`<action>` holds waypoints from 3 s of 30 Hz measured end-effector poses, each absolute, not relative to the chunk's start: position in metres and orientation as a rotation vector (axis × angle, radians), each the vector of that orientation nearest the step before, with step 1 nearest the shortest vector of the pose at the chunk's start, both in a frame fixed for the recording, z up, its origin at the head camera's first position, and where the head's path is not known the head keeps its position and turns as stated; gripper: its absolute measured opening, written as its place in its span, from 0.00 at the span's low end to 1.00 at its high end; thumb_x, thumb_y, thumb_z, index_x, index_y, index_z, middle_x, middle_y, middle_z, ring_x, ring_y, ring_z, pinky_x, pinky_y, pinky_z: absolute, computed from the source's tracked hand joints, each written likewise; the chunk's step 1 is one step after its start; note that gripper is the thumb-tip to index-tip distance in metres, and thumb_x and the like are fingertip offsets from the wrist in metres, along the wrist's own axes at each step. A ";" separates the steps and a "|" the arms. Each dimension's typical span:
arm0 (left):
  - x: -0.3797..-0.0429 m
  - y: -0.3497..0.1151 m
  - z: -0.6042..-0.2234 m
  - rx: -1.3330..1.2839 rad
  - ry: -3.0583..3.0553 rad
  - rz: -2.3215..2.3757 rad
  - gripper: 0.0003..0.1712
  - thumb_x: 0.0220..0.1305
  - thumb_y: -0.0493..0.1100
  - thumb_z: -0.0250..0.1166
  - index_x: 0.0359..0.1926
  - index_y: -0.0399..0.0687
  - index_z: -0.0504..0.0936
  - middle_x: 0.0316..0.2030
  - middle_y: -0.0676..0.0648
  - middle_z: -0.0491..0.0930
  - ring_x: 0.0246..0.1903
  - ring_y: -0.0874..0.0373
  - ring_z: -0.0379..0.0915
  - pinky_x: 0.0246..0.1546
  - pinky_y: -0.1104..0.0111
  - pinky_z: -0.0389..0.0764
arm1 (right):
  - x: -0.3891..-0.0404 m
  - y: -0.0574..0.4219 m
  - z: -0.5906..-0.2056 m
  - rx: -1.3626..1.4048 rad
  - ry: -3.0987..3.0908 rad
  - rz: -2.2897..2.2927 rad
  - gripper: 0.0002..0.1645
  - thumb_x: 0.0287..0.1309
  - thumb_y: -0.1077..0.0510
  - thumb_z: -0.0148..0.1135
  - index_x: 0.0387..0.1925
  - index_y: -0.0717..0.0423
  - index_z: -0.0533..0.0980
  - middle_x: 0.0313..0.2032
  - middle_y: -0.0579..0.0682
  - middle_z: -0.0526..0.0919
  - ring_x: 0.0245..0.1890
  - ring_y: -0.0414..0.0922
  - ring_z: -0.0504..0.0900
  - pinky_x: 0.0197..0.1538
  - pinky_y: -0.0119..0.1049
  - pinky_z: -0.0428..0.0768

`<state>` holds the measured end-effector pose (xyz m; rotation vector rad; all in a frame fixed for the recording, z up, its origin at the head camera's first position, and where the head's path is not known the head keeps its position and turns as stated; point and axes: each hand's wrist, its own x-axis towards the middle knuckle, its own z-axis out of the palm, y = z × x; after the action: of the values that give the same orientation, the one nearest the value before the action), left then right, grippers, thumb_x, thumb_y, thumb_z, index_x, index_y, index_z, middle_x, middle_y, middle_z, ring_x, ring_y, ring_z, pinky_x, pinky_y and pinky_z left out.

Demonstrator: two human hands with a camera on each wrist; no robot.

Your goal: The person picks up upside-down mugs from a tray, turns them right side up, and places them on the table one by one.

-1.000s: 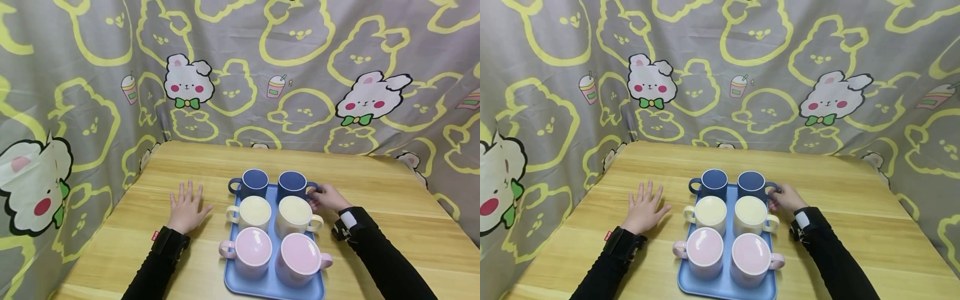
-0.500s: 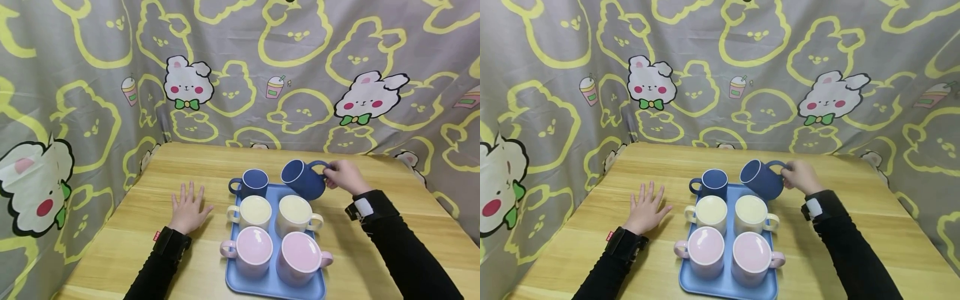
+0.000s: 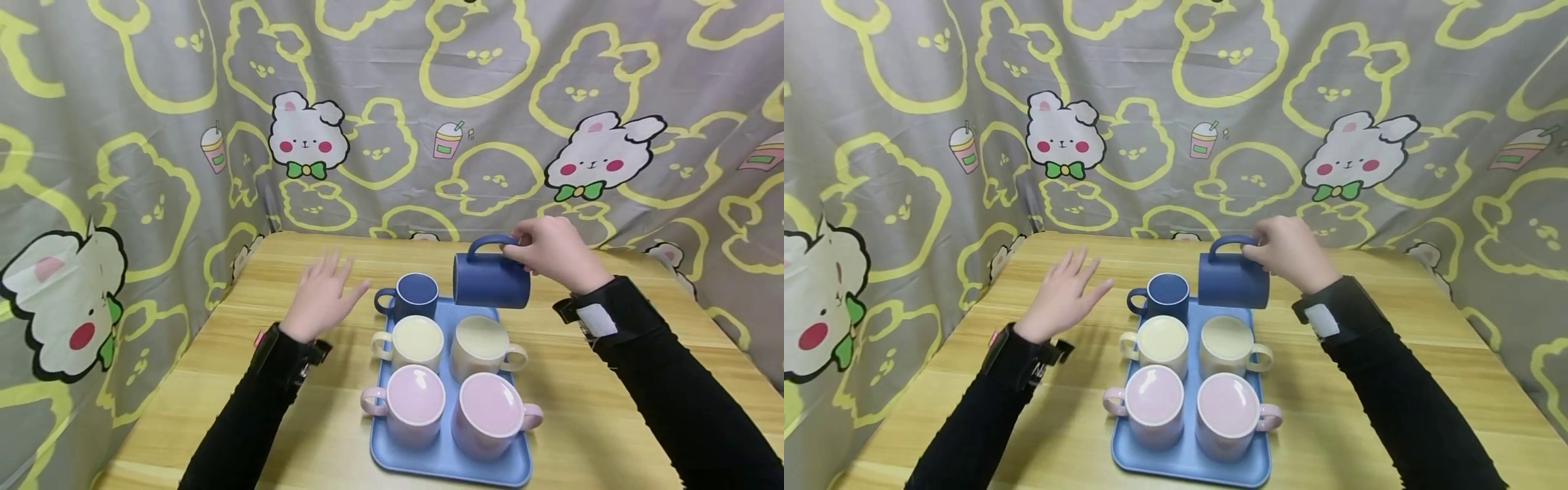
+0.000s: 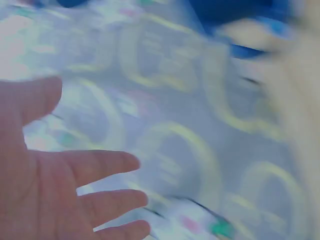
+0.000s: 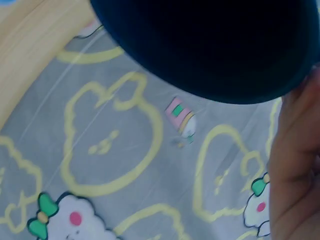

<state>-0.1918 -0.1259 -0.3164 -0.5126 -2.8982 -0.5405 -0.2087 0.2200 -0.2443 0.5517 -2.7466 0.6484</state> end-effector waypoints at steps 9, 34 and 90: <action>-0.202 -0.027 -0.236 -0.978 -2.844 -0.653 0.30 0.75 0.57 0.48 0.66 0.42 0.71 0.64 0.43 0.70 0.65 0.52 0.62 0.65 0.61 0.62 | -0.204 0.194 -0.248 0.631 -2.768 0.760 0.09 0.57 0.61 0.65 0.30 0.66 0.81 0.16 0.47 0.76 0.14 0.41 0.73 0.21 0.35 0.74; -0.241 -0.002 -0.225 -0.899 -3.078 -1.146 0.26 0.65 0.58 0.62 0.18 0.48 0.68 0.15 0.55 0.57 0.15 0.62 0.57 0.19 0.73 0.58 | -0.193 0.205 -0.268 0.568 -2.519 1.321 0.19 0.60 0.57 0.68 0.46 0.68 0.80 0.25 0.54 0.82 0.21 0.42 0.80 0.26 0.32 0.81; -0.305 -0.148 -0.435 0.603 -1.714 -1.897 0.21 0.77 0.50 0.46 0.25 0.47 0.57 0.29 0.47 0.58 0.34 0.54 0.57 0.39 0.69 0.56 | -0.144 0.303 -0.402 0.177 -2.877 0.790 0.36 0.70 0.47 0.53 0.57 0.81 0.67 0.60 0.78 0.64 0.56 0.75 0.67 0.56 0.66 0.66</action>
<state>-0.3046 -0.1476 -0.4354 0.6026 -1.7144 -1.8969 -0.1440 0.3027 -0.4024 0.1769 -2.8766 0.7898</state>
